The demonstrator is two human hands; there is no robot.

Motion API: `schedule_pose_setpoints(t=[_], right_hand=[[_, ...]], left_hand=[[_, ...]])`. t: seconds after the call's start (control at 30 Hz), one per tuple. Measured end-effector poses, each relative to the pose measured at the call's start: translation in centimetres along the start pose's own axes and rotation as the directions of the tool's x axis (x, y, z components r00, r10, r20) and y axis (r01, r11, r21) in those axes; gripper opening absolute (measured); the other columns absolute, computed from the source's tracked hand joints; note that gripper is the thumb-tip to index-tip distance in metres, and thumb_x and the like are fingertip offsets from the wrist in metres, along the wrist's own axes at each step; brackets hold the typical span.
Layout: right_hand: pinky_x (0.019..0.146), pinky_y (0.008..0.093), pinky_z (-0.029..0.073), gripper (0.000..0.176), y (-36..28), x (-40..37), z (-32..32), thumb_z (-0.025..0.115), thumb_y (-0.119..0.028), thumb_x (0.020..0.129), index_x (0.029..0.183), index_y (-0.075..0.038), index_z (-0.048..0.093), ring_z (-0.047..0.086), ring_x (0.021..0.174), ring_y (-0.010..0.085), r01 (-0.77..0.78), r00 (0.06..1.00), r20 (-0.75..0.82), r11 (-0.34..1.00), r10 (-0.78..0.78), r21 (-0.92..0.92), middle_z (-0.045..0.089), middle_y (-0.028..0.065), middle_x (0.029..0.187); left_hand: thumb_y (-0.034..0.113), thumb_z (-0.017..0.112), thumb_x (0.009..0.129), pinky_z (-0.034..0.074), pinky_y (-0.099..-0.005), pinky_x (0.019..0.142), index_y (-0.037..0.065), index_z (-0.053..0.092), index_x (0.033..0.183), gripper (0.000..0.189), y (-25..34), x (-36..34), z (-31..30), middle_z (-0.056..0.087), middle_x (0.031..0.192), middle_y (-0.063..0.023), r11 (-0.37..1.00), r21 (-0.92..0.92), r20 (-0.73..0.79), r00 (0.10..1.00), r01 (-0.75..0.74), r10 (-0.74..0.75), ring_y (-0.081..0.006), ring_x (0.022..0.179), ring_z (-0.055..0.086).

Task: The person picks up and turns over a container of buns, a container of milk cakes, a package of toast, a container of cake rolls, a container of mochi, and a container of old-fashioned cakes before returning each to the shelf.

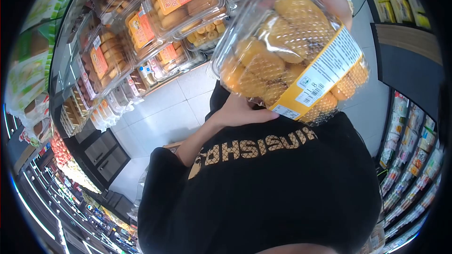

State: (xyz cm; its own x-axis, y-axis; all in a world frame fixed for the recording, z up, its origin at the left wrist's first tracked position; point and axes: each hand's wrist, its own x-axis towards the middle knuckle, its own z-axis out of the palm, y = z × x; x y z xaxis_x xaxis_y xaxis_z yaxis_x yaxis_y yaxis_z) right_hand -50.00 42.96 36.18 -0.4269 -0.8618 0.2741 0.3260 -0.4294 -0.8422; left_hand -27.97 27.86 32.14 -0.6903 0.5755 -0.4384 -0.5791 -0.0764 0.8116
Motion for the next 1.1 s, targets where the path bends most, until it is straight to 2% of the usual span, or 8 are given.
schedule_pose_setpoints(t=[0.13, 0.27, 0.4, 0.53, 0.63, 0.73, 1.0, 1.1], right_hand=[[0.094, 0.0495, 0.034, 0.022, -1.0, -2.9, 1.9, 0.043, -0.019, 0.090, 0.093, 0.000, 0.053, 0.051, 0.104, 0.0341, 0.044, 0.937, -0.348, 0.999, -0.040, 0.006, 0.051, 0.0180, 0.112], [0.084, 0.0382, 0.048, 0.033, -0.5, -5.0, 6.2, 0.034, -0.031, 0.092, 0.103, -0.001, 0.044, 0.054, 0.103, 0.0274, 0.234, 0.725, -0.654, 0.970, -0.216, -0.062, 0.052, 0.0163, 0.103], [0.079, 0.0358, 0.048, 0.050, -0.6, -8.5, 7.6, 0.029, -0.047, 0.090, 0.106, -0.001, 0.043, 0.056, 0.089, 0.0254, 0.325, 0.665, -0.693, 0.943, -0.278, -0.067, 0.052, 0.0134, 0.095], [0.065, 0.0272, 0.042, 0.060, 1.2, -13.4, 7.5, 0.032, -0.055, 0.087, 0.107, -0.001, 0.044, 0.049, 0.068, 0.0166, -0.244, 0.724, -0.687, 0.912, -0.056, -0.331, 0.051, 0.0106, 0.090], [0.066, 0.0282, 0.046, 0.068, 4.9, -13.9, 12.5, 0.037, -0.061, 0.083, 0.113, -0.001, 0.046, 0.057, 0.085, 0.0194, -0.396, 0.501, -0.781, 0.901, 0.373, 0.176, 0.056, 0.0120, 0.099], [0.082, 0.0352, 0.047, 0.068, 7.9, -13.5, 16.1, 0.038, -0.058, 0.084, 0.120, 0.000, 0.043, 0.054, 0.100, 0.0251, 0.166, 0.549, -0.450, 0.435, 0.705, 0.885, 0.053, 0.0145, 0.114], [0.095, 0.0374, 0.040, 0.055, 15.2, -13.7, 18.6, 0.050, -0.017, 0.084, 0.128, 0.007, 0.027, 0.047, 0.113, 0.0241, -0.111, 0.857, -0.179, 0.513, 0.483, 0.851, 0.045, 0.0208, 0.122], [0.098, 0.0363, 0.034, 0.063, 17.4, -13.1, 21.5, 0.055, -0.005, 0.075, 0.129, 0.006, 0.024, 0.042, 0.117, 0.0222, -0.237, 0.807, -0.383, 0.840, 0.450, 0.488, 0.041, 0.0165, 0.127]], left_hand=[[0.005, 0.071, 0.069, 0.029, -0.0409, 0.101, 0.003, 0.020, 0.131, 0.080, 0.6, 0.5, 1.3, 0.033, 0.131, -0.0116, 0.678, -0.583, -0.279, 0.894, -0.448, 0.351, -0.0236, 0.122, 0.033], [0.006, 0.073, 0.067, 0.032, -0.0408, 0.099, 0.002, 0.026, 0.125, 0.075, 3.5, 0.3, 2.9, 0.039, 0.124, -0.0131, 0.886, -0.434, -0.397, 0.918, -0.167, -0.021, -0.0215, 0.118, 0.038], [0.008, 0.073, 0.068, 0.045, -0.0331, 0.081, 0.000, 0.032, 0.118, 0.064, 1.6, -3.0, 2.5, 0.050, 0.111, -0.0124, 0.930, 0.252, -0.361, 0.866, -0.267, 0.346, -0.0221, 0.099, 0.053], [0.011, 0.070, 0.066, 0.049, -0.0356, 0.067, 0.005, 0.054, 0.093, 0.032, 4.4, -4.1, 0.9, 0.058, 0.094, -0.0147, 0.200, 0.715, 0.168, 0.443, -0.670, 0.881, -0.0257, 0.087, 0.058], [0.013, 0.067, 0.067, 0.044, -0.0411, 0.082, 0.018, 0.054, 0.092, 0.028, 2.9, -7.5, 1.5, 0.060, 0.097, -0.0109, -0.038, 0.858, 0.307, 0.451, -0.513, 0.838, -0.0248, 0.088, 0.059], [0.013, 0.066, 0.064, 0.034, -0.0426, 0.094, 0.024, 0.056, 0.086, 0.026, 0.8, -10.3, 1.3, 0.060, 0.097, -0.0057, -0.212, 0.924, 0.346, 0.462, -0.318, 0.817, -0.0214, 0.089, 0.057], [0.012, 0.067, 0.067, 0.030, -0.0435, 0.100, 0.019, 0.053, 0.101, 0.037, -9.7, -15.2, 0.1, 0.052, 0.110, -0.0100, 0.153, 0.979, -0.163, 0.070, 0.136, 0.984, -0.0210, 0.101, 0.051], [0.015, 0.058, 0.080, 0.038, -0.0396, 0.094, 0.005, 0.035, 0.123, 0.050, -11.9, -17.0, -1.5, 0.047, 0.115, -0.0143, 0.806, 0.416, -0.785, 0.281, -0.421, 0.552, -0.0241, 0.105, 0.050]])
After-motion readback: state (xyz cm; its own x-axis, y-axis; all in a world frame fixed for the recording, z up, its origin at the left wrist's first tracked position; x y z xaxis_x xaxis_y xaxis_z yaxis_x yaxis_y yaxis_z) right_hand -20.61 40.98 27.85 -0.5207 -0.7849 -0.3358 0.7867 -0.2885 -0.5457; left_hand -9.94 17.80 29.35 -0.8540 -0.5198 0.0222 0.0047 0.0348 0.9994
